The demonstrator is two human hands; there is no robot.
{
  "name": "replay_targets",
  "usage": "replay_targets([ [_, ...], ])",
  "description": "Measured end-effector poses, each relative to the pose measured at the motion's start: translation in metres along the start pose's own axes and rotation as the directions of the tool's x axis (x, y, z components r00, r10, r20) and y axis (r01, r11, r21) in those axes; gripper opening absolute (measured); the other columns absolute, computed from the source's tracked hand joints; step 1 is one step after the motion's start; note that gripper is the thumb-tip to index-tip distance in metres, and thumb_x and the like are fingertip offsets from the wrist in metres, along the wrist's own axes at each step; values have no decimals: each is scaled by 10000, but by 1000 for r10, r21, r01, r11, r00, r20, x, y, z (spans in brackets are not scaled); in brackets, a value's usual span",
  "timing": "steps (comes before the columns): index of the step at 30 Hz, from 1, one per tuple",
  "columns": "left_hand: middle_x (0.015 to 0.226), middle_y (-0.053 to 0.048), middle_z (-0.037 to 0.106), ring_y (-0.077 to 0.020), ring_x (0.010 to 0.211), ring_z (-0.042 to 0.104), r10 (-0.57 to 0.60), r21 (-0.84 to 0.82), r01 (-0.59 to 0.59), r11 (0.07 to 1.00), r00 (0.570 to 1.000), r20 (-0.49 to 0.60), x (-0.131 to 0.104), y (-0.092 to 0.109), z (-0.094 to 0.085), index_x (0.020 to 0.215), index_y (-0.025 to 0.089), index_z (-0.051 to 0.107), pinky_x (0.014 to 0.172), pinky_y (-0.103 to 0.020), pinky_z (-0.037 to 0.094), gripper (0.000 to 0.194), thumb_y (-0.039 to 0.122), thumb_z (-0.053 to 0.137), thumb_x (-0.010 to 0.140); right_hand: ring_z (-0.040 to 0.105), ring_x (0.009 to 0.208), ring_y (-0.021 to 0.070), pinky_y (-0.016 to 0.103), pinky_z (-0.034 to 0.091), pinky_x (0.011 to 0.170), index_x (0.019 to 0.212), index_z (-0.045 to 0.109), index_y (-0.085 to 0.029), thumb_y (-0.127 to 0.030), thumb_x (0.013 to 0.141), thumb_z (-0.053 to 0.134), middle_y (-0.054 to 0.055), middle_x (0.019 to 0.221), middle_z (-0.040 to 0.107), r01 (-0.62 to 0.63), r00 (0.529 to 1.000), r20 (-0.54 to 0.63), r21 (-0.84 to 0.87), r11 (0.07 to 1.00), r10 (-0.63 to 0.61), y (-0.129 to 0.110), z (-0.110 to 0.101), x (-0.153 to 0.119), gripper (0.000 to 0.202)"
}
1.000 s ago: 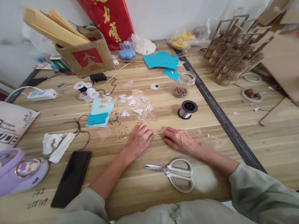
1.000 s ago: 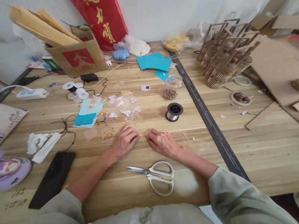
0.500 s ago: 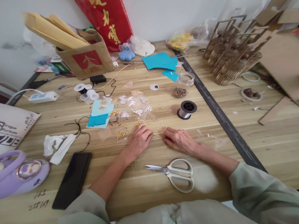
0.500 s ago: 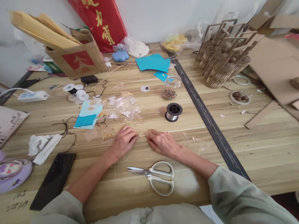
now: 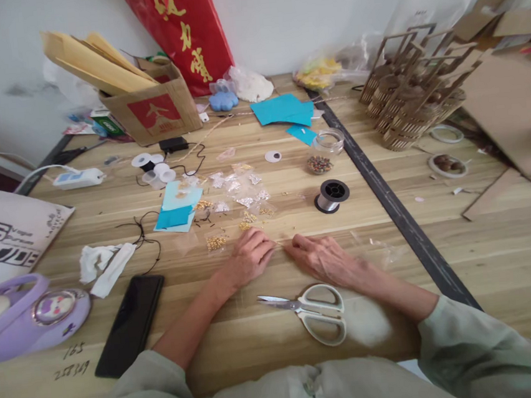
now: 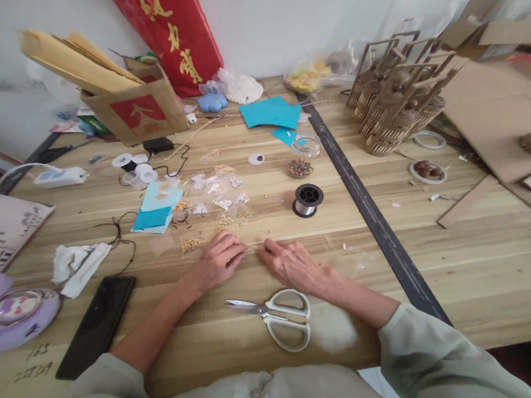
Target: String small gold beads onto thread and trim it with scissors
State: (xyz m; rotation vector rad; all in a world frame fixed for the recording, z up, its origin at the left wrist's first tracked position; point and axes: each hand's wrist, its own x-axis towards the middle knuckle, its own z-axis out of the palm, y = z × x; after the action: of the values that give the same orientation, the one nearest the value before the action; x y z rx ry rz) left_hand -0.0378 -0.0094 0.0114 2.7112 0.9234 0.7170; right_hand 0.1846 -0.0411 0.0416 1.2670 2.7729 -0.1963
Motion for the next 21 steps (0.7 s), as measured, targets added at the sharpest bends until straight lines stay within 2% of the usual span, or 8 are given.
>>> replay_targets([
  [4, 917, -94, 594, -214, 961, 515, 75, 105, -82, 991, 995, 71, -2, 1, 5, 993, 148, 632, 885, -391, 478, 208, 174, 433, 938, 606, 696, 166, 278, 295, 511, 1236, 504, -167, -109, 921, 432, 102, 1024, 597, 17, 998, 56, -74, 997, -13, -2, -3, -2, 328],
  [8, 929, -98, 580, -219, 964, 508, 79, 150, -93, 984, 992, 101, -4, -3, 8, 1028, 147, 617, 874, -378, 477, 220, 167, 415, 944, 616, 727, 179, 282, 327, 522, 1247, 495, -151, -86, 910, 430, 117, 1061, 597, 42, 996, 77, -100, 994, -35, -2, -3, -4, 349],
  [21, 933, -98, 575, -214, 943, 519, 83, 174, -99, 980, 991, 101, -4, -5, 10, 1073, 144, 604, 864, -366, 462, 222, 154, 425, 942, 632, 817, 209, 281, 415, 570, 1273, 467, -118, -56, 885, 431, 140, 1087, 602, 42, 994, 106, -118, 992, -29, -9, -12, -8, 395],
])
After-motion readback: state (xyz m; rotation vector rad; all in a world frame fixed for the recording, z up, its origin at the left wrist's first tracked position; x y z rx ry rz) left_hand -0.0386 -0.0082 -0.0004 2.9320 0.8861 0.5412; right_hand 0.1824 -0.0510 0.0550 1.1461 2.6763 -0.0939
